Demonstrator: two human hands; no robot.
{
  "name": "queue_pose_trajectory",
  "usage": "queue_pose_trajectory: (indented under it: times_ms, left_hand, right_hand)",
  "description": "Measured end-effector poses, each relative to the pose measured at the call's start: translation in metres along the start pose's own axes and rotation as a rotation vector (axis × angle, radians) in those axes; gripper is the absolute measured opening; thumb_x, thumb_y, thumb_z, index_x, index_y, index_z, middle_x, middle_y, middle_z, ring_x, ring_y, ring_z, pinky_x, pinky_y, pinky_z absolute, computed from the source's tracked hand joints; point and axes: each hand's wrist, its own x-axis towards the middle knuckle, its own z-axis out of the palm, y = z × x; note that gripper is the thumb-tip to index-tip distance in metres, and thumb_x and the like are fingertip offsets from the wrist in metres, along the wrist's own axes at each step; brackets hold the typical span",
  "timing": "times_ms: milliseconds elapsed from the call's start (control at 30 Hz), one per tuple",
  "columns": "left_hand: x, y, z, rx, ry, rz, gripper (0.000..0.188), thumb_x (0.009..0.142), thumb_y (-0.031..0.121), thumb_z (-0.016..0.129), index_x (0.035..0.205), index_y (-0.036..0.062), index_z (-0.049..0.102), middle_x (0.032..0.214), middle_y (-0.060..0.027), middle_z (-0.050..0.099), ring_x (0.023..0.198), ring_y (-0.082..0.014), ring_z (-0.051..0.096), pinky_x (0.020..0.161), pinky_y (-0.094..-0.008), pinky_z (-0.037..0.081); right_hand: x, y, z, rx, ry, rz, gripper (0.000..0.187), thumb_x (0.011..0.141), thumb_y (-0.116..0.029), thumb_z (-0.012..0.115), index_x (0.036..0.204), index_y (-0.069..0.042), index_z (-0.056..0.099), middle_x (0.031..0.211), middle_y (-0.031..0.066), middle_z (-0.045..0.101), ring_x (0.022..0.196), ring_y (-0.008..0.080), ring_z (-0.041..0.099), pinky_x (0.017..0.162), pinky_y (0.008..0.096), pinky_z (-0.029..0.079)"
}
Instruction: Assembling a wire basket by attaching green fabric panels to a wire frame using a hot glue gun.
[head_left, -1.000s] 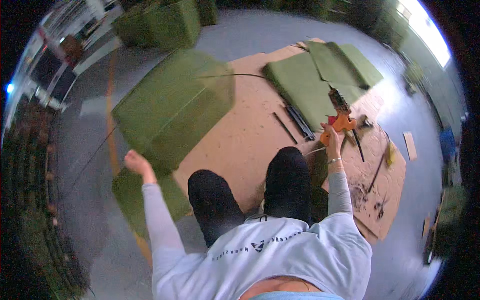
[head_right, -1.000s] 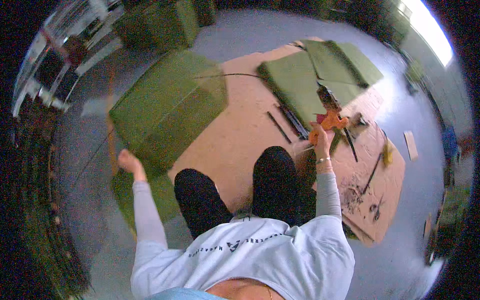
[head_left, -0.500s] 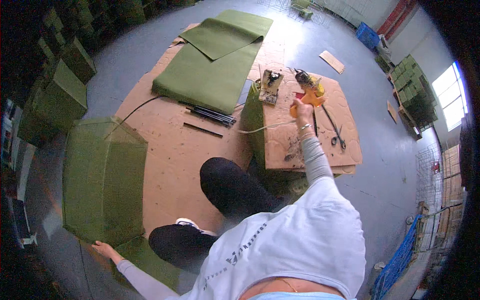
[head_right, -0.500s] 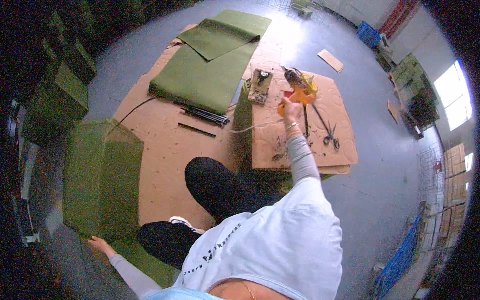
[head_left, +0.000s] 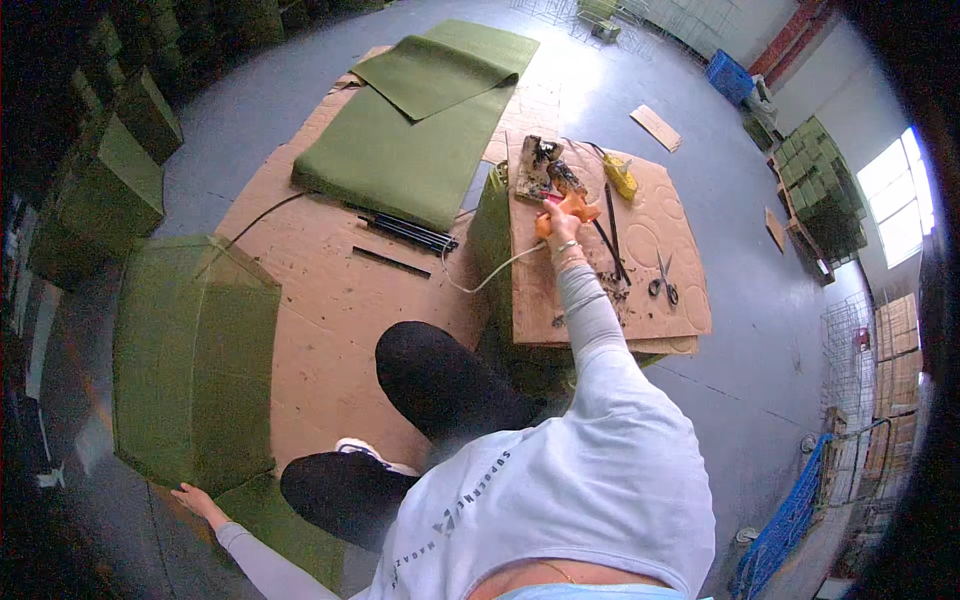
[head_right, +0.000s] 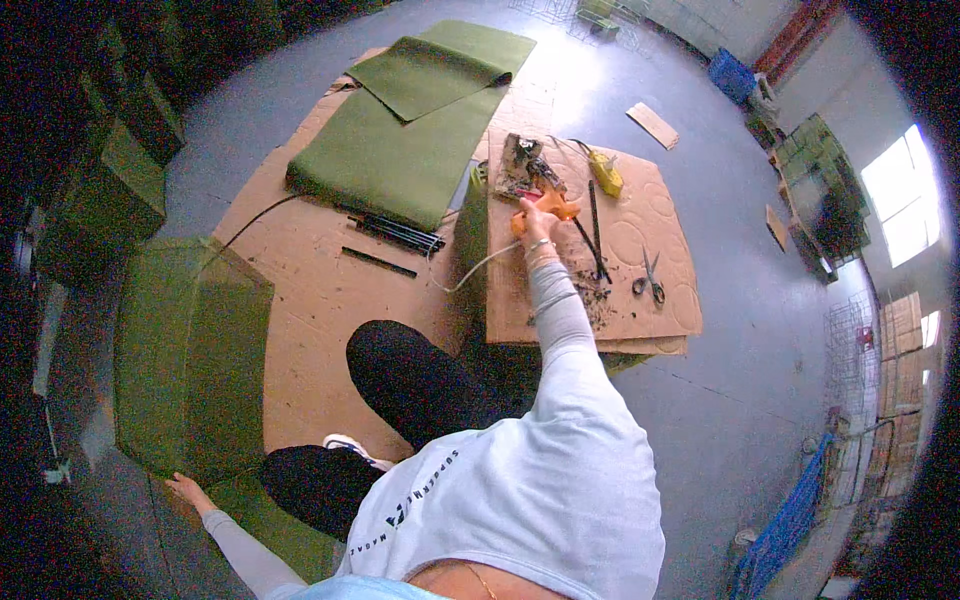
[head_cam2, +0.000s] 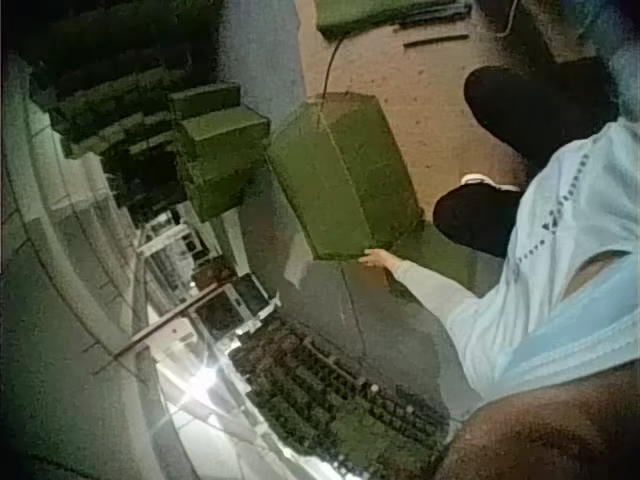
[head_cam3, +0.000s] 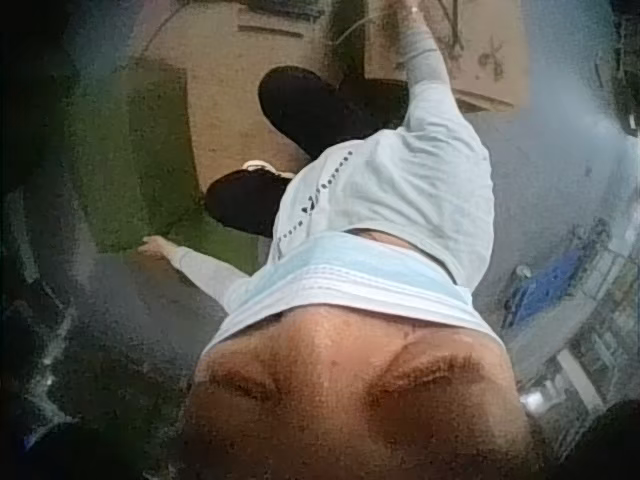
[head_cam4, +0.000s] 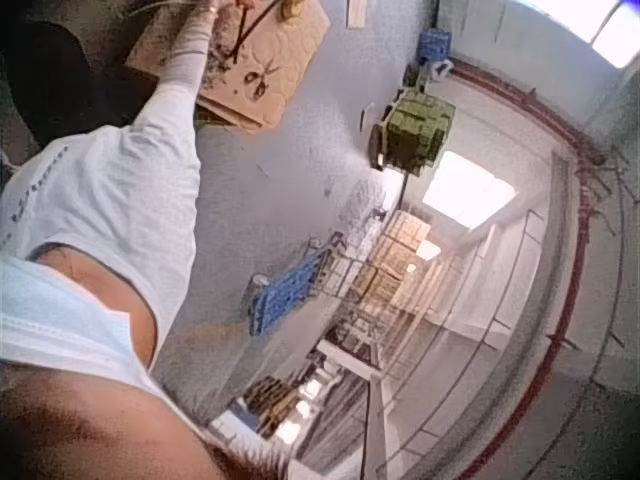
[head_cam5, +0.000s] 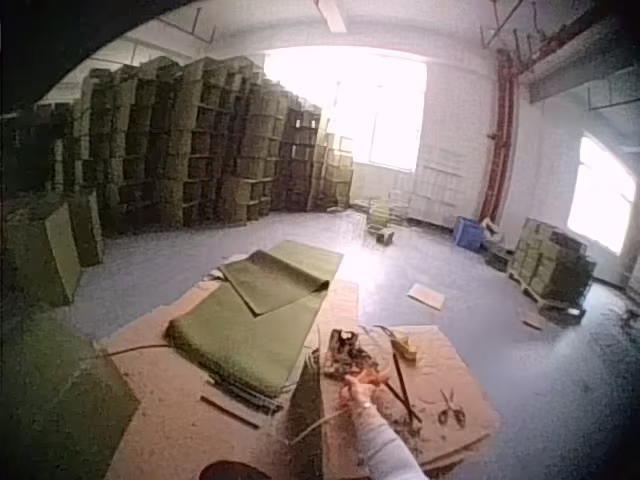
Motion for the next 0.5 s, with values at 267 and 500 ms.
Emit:
queue_pose_trajectory:
  times_ms: [267, 500]
  left_hand:
    - [0.009, -0.026, 0.004, -0.031, 0.090, 0.087, 0.060, 0.097, 0.040, 0.029, 0.140, -0.0007, 0.018, 0.142, -0.0224, 0.026, 0.129, -0.0345, 0.029, 0.105, -0.0427, 0.027]
    - [-0.001, -0.002, 0.025, -0.064, 0.060, 0.117, 0.059, 0.097, 0.037, 0.028, 0.141, 0.0000, 0.015, 0.143, -0.0201, 0.025, 0.130, -0.0344, 0.028, 0.106, -0.0423, 0.027]
  right_hand:
    - [-0.016, 0.019, 0.019, -0.250, 0.331, -0.142, 0.029, 0.073, -0.010, 0.072, 0.083, 0.006, 0.050, 0.072, 0.0133, 0.060, 0.054, 0.0224, 0.061, 0.047, 0.0349, 0.052]
    - [-0.007, -0.008, 0.059, -0.096, 0.357, -0.145, 0.046, 0.074, -0.031, 0.072, 0.085, 0.010, 0.055, 0.076, 0.0170, 0.062, 0.063, 0.0262, 0.063, 0.056, 0.0365, 0.052]
